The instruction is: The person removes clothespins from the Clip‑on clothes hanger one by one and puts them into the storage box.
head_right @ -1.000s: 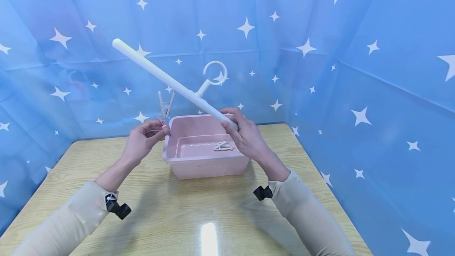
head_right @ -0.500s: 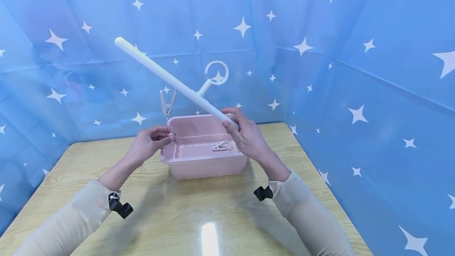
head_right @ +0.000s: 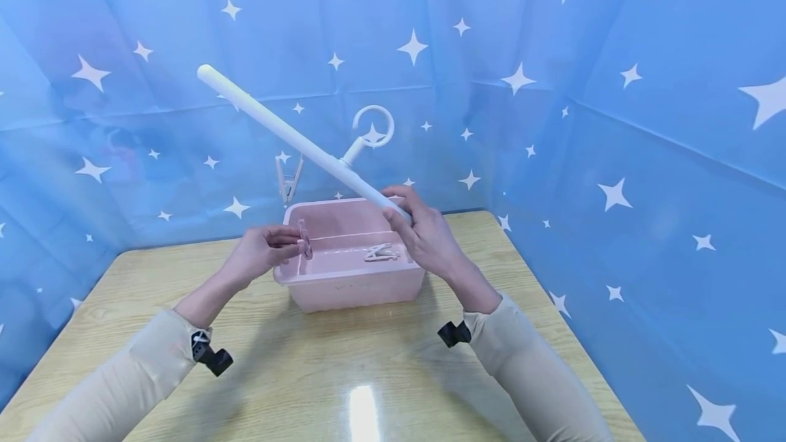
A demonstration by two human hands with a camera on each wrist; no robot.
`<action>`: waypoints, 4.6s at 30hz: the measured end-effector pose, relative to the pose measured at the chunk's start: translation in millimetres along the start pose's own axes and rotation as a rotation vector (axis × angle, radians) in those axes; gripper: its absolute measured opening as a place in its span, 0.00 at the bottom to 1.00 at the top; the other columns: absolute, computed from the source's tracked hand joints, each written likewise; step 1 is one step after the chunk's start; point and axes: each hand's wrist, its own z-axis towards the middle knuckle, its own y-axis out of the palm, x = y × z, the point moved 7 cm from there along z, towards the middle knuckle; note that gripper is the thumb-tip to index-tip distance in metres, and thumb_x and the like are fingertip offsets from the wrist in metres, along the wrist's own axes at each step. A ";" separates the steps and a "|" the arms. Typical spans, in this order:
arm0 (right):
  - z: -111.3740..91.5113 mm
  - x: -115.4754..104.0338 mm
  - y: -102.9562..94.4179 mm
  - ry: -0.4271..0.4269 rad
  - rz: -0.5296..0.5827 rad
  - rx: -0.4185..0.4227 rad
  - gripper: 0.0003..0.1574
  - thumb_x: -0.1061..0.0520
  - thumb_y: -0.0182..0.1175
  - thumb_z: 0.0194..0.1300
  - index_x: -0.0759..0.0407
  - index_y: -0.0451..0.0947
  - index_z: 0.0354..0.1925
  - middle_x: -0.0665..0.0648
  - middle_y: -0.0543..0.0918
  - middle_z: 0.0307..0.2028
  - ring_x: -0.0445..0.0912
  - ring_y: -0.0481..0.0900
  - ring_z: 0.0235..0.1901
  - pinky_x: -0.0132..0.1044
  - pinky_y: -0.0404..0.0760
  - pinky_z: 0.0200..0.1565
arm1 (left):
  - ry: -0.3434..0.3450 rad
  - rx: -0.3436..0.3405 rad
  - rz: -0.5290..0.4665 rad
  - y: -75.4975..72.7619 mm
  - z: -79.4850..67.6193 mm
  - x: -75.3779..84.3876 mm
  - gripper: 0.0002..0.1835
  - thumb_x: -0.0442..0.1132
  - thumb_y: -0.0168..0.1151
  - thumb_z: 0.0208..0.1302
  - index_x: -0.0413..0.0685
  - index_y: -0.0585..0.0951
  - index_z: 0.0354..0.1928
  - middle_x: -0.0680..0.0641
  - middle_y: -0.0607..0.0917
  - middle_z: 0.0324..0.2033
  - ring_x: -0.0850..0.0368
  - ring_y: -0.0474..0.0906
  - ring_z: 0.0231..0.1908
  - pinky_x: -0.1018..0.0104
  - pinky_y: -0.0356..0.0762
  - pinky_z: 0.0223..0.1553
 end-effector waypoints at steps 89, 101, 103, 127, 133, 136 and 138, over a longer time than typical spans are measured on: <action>11.0 -21.8 34.6 -0.113 -0.005 -0.078 0.23 0.40 0.46 0.78 0.46 0.68 0.64 0.51 0.80 0.34 0.40 0.72 0.24 0.35 0.72 0.27 | 0.306 -0.189 -0.856 -39.2 -37.6 87.1 0.22 0.54 0.47 0.77 0.46 0.81 0.54 0.51 0.78 0.39 0.60 0.74 0.39 0.73 0.77 0.41; 10.5 -20.8 37.1 -0.074 0.001 -0.101 0.23 0.41 0.46 0.79 0.44 0.67 0.65 0.53 0.81 0.35 0.42 0.73 0.24 0.36 0.73 0.27 | 0.275 -0.126 -0.874 -40.4 -35.7 80.5 0.17 0.50 0.54 0.74 0.46 0.81 0.52 0.51 0.79 0.37 0.62 0.74 0.33 0.74 0.76 0.40; 10.8 -20.8 37.3 -0.073 -0.003 -0.099 0.23 0.41 0.46 0.79 0.44 0.67 0.65 0.53 0.81 0.35 0.41 0.74 0.24 0.36 0.73 0.27 | 0.270 -0.110 -0.872 -41.0 -35.7 79.6 0.16 0.50 0.55 0.73 0.48 0.82 0.51 0.51 0.79 0.37 0.62 0.74 0.33 0.74 0.76 0.41; 11.7 -26.9 38.0 -0.061 -0.036 -0.083 0.20 0.45 0.51 0.78 0.43 0.69 0.63 0.50 0.77 0.30 0.42 0.73 0.24 0.36 0.73 0.27 | 0.338 0.078 -0.813 -51.7 -37.1 77.2 0.06 0.39 0.63 0.69 0.54 0.88 0.35 0.54 0.86 0.42 0.62 0.77 0.35 0.74 0.80 0.43; 10.4 -28.4 37.4 -0.041 -0.037 -0.090 0.20 0.45 0.51 0.77 0.42 0.68 0.64 0.50 0.76 0.30 0.43 0.73 0.24 0.36 0.73 0.27 | 0.359 0.121 -0.773 -53.0 -38.3 77.5 0.06 0.38 0.64 0.68 0.54 0.89 0.36 0.55 0.86 0.42 0.63 0.78 0.35 0.74 0.81 0.45; 10.2 -28.8 37.1 -0.033 -0.046 -0.094 0.20 0.45 0.51 0.77 0.42 0.68 0.64 0.50 0.76 0.30 0.43 0.73 0.23 0.37 0.73 0.27 | 0.360 0.157 -0.716 -55.1 -38.7 77.6 0.05 0.38 0.65 0.67 0.54 0.89 0.38 0.55 0.87 0.39 0.63 0.80 0.35 0.73 0.81 0.46; 9.8 -30.0 36.5 -0.031 -0.055 -0.096 0.20 0.45 0.52 0.77 0.42 0.68 0.64 0.50 0.76 0.30 0.43 0.73 0.24 0.37 0.73 0.27 | 0.354 0.198 -0.631 -57.6 -39.4 77.2 0.05 0.38 0.66 0.67 0.53 0.89 0.42 0.57 0.86 0.35 0.64 0.81 0.33 0.72 0.80 0.46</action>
